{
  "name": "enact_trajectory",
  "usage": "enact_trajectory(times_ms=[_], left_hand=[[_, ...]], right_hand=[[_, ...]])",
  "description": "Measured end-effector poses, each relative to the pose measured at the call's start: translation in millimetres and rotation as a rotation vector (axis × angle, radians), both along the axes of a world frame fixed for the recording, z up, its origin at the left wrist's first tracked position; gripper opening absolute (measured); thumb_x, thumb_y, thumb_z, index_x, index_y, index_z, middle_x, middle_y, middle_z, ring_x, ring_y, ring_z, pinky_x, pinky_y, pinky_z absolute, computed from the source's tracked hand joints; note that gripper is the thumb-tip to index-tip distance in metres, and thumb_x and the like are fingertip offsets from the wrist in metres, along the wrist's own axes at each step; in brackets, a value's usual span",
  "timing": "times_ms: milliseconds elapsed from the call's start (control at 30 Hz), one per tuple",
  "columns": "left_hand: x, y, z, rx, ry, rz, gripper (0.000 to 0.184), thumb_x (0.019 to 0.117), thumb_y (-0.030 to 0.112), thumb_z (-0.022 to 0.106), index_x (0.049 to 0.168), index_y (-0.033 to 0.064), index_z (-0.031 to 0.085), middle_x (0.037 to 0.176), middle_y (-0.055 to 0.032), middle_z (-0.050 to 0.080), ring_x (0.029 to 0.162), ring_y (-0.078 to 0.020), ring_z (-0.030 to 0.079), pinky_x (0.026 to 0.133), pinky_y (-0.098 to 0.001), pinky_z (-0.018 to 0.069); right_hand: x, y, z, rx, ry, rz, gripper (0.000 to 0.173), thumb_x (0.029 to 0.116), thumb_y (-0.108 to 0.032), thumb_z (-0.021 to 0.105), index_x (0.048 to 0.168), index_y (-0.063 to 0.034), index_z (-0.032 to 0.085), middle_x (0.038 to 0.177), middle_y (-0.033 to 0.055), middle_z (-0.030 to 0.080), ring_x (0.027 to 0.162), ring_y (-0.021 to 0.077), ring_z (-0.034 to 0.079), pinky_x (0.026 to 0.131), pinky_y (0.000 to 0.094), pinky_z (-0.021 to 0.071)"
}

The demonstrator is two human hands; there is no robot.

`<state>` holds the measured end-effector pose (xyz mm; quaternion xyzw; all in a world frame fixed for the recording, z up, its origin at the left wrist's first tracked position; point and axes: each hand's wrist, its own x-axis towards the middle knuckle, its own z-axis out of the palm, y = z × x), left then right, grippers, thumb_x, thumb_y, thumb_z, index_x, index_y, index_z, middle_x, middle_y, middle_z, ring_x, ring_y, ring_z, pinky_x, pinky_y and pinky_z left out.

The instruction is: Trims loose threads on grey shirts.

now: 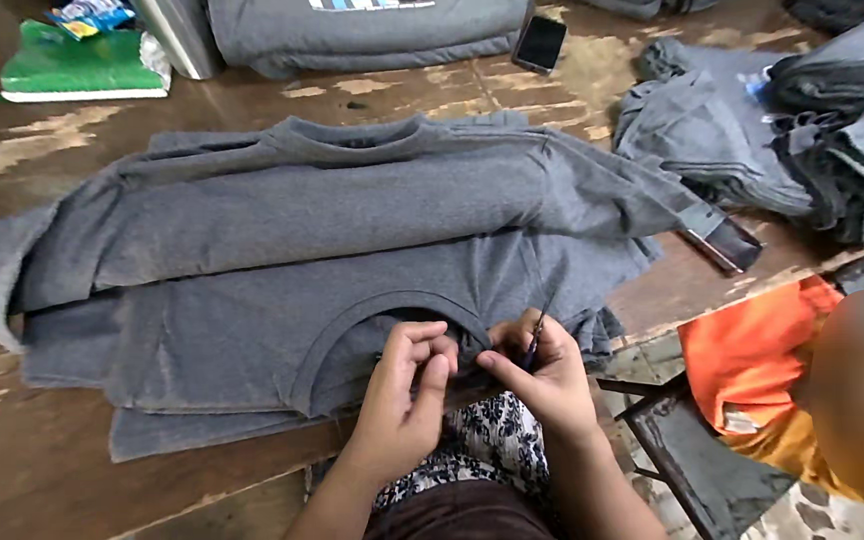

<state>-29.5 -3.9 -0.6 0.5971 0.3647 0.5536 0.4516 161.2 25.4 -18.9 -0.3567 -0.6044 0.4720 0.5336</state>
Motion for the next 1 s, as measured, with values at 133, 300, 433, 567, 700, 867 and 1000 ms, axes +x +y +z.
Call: enact_trajectory(times_ms=[133,300,433,567,700,867,1000], left_hand=[[-3.2,1.6,-6.5,0.077,0.005,0.001,0.03,0.1089,0.03,0.049,0.125,0.0056,0.056,0.1,0.0039,0.065,0.094,0.0005,0.06,0.084,-0.0186,0.0507],[11.8,2.1,-5.2,0.075,0.281,0.215,0.032,0.0939,0.01,0.071,0.12,-0.0079,0.063,0.096,-0.006,0.074,0.088,-0.0045,0.07,0.081,-0.0189,0.0586],[6.9,-1.8,-2.4,0.084,0.251,0.217,0.017,0.0997,0.005,0.061,0.111,-0.0081,0.064,0.092,-0.005,0.069,0.083,0.0009,0.065,0.079,-0.0137,0.0551],[3.4,-4.7,-5.3,0.085,0.221,0.191,0.032,0.1014,0.021,0.064,0.117,-0.007,0.061,0.095,-0.0052,0.067,0.086,-0.0011,0.064,0.078,-0.0162,0.0558],[12.4,-4.7,-7.1,0.126,0.39,0.276,0.056,0.0916,0.041,0.076,0.123,-0.0041,0.064,0.106,-0.011,0.072,0.095,-0.0084,0.068,0.078,-0.0193,0.0565],[10.7,-6.8,-3.2,0.063,0.283,0.2,0.019,0.0971,0.006,0.065,0.111,-0.0071,0.064,0.091,-0.0067,0.071,0.081,-0.0025,0.068,0.077,-0.0156,0.0568],[7.2,-14.4,-1.3,0.089,0.353,0.239,0.018,0.0985,0.012,0.064,0.108,-0.0031,0.065,0.088,-0.0049,0.068,0.077,-0.0007,0.06,0.071,-0.0118,0.049]], right_hand=[[0.8,0.5,-1.4,0.006,-0.015,0.009,0.018,0.0881,-0.009,0.077,0.095,-0.0118,0.06,0.086,-0.0076,0.068,0.069,-0.0057,0.056,0.061,0.011,0.0464],[4.1,0.4,-2.8,0.022,-0.036,0.021,0.017,0.089,-0.009,0.075,0.095,-0.0112,0.059,0.088,-0.006,0.068,0.069,-0.0051,0.056,0.061,0.0114,0.0463],[13.4,-0.6,-3.2,0.113,-0.21,-0.012,0.013,0.0925,-0.011,0.07,0.096,-0.0039,0.061,0.09,-0.002,0.067,0.074,-0.0055,0.056,0.065,0.0108,0.0462],[24.1,-3.6,-1.1,0.175,-0.314,0.005,0.012,0.0959,-0.011,0.066,0.099,-0.0001,0.062,0.092,0.0011,0.07,0.075,-0.0062,0.056,0.067,0.0095,0.0462],[30.5,-9.2,3.8,0.215,-0.394,0.012,0.016,0.0988,-0.015,0.064,0.092,-0.0021,0.058,0.085,0.0036,0.066,0.073,-0.0028,0.056,0.064,0.0115,0.0454],[36.4,-18.7,24.0,0.194,-0.838,0.018,0.045,0.1008,-0.042,0.061,0.085,0.0007,0.061,0.066,0.0093,0.057,0.058,0.0149,0.054,0.055,0.0301,0.0453],[26.3,-25.6,27.3,0.197,-1.06,-0.017,0.044,0.0991,-0.043,0.06,0.086,-0.0005,0.066,0.069,0.0132,0.065,0.059,0.0264,0.064,0.054,0.0425,0.0499]])
